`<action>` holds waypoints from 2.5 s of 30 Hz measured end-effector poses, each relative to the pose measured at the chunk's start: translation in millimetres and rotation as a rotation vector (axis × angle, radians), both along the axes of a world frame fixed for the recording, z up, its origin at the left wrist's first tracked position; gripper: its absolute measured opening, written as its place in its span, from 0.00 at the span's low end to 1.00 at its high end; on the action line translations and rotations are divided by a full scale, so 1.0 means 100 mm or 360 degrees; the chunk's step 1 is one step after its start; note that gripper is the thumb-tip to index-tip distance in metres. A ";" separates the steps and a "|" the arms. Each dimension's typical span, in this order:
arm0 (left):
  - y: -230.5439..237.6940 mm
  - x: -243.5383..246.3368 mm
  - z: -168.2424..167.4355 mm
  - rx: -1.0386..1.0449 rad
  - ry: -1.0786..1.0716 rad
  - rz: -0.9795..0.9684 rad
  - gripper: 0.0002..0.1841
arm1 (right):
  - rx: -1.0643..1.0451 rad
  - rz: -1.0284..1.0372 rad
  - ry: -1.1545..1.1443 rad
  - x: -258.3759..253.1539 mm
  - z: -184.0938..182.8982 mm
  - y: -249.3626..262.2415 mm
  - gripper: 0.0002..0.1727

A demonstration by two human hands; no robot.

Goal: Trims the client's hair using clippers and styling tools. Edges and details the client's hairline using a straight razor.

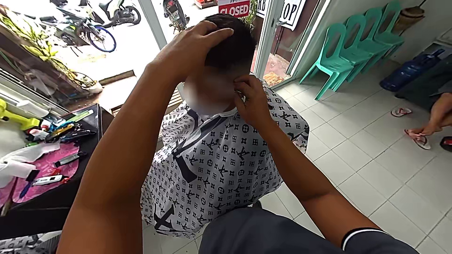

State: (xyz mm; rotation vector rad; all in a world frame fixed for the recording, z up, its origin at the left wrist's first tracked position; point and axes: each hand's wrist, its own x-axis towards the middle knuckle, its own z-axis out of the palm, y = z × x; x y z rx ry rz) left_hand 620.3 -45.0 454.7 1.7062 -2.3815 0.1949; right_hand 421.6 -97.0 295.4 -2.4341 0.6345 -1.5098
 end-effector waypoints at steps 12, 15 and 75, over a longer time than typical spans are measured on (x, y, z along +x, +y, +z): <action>0.00 0.00 0.01 -0.0018 -0.0011 -0.0019 0.54 | 0.0013 -0.0013 -0.0015 0.03 0.01 0.02 0.11; 0.01 -0.01 0.00 -0.0023 0.0002 -0.0012 0.53 | 0.0016 -0.0014 0.0013 0.04 0.01 0.01 0.11; 0.24 0.17 -1.06 -0.0651 0.0958 0.0273 0.30 | 0.2392 0.0860 -0.0934 1.01 -0.07 0.93 0.13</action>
